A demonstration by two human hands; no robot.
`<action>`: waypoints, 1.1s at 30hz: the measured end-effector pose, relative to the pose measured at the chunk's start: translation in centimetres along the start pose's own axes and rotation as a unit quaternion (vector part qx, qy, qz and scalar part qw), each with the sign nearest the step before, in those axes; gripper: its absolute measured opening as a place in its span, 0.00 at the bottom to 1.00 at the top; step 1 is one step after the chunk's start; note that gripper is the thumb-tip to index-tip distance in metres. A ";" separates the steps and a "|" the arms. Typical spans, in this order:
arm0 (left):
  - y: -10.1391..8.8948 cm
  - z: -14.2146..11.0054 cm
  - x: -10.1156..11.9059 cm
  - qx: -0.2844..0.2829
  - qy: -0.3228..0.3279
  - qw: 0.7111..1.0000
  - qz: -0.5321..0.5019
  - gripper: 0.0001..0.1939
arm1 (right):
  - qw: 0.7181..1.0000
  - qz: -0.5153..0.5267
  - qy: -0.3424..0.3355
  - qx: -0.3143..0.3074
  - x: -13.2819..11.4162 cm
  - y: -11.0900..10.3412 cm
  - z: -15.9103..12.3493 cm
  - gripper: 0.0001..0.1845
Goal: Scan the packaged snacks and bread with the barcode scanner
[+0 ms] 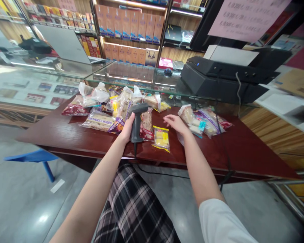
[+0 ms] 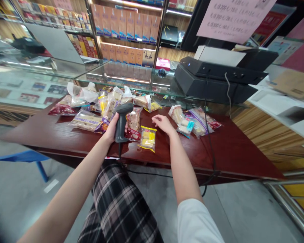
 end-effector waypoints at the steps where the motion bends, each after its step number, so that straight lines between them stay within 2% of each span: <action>1: 0.0 -0.1 0.2 0.005 0.003 1.000 -0.014 0.31 | 0.999 0.004 -0.002 -0.036 -0.3 0.7 -0.2 0.18; 5: 0.1 -0.4 0.9 0.014 0.024 0.998 -0.048 0.30 | 0.988 -0.013 -0.021 -0.154 -1.0 2.6 -0.9 0.15; 7: 0.1 -0.4 1.0 0.019 0.024 0.999 -0.043 0.30 | 0.986 -0.037 -0.030 -0.163 -0.8 2.7 -0.8 0.14; 9: 0.0 -0.4 0.9 0.022 0.016 0.999 -0.038 0.30 | 0.989 -0.075 -0.040 -0.123 -0.3 2.2 -0.4 0.12; 11: 0.0 -0.3 0.7 0.021 0.009 0.999 -0.038 0.29 | 0.991 -0.125 -0.043 -0.037 0.1 0.9 0.2 0.11; 14: 0.0 -0.3 0.6 0.016 0.009 0.999 -0.037 0.29 | 0.979 -0.175 -0.032 0.100 0.5 -1.3 0.5 0.11; 16: 0.0 -0.2 0.7 0.011 0.016 0.999 -0.038 0.29 | 0.979 -0.160 -0.033 0.125 0.5 -2.0 0.4 0.12; 17: 0.1 -0.2 0.7 0.009 0.017 0.999 -0.039 0.29 | 0.984 -0.143 -0.038 0.104 0.4 -1.8 0.4 0.13; 20: 0.1 -0.2 0.7 0.005 0.015 0.999 -0.043 0.29 | 0.991 -0.119 -0.049 -0.033 0.0 0.0 0.1 0.14; 22: 0.1 -0.2 0.6 0.005 0.014 0.999 -0.045 0.29 | 0.985 -0.148 -0.044 -0.072 0.0 0.5 -0.1 0.14; 23: 0.0 -0.2 0.6 0.006 0.013 0.999 -0.044 0.29 | 0.983 -0.169 -0.039 -0.052 0.0 0.2 0.0 0.13; 25: -0.1 -0.1 0.5 0.009 0.009 0.999 -0.040 0.29 | 0.981 -0.189 -0.021 0.037 0.4 -1.0 0.1 0.12; 27: -0.3 0.0 0.3 0.014 0.005 0.999 -0.034 0.29 | 0.981 -0.142 0.014 0.130 1.3 -2.2 0.1 0.10; 29: -0.5 0.1 0.2 0.011 0.003 0.999 -0.032 0.29 | 0.978 -0.053 0.038 0.198 2.2 -2.9 0.1 0.11; 31: -0.5 0.2 0.2 0.005 0.003 0.999 -0.032 0.29 | 0.970 0.002 0.023 0.242 2.2 -3.4 0.2 0.12; 33: -0.4 0.2 0.2 0.004 0.004 1.000 -0.029 0.29 | 0.961 0.003 -0.026 0.275 1.1 -3.9 0.1 0.13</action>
Point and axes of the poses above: each hand's wrist, its own z-axis towards the middle knuckle, its own y-axis out of the palm, x = y × z, the point moved 7 cm from there along z, towards the middle knuckle, and after that the axes turned 12 degrees about -y, right-handed, at the moved point
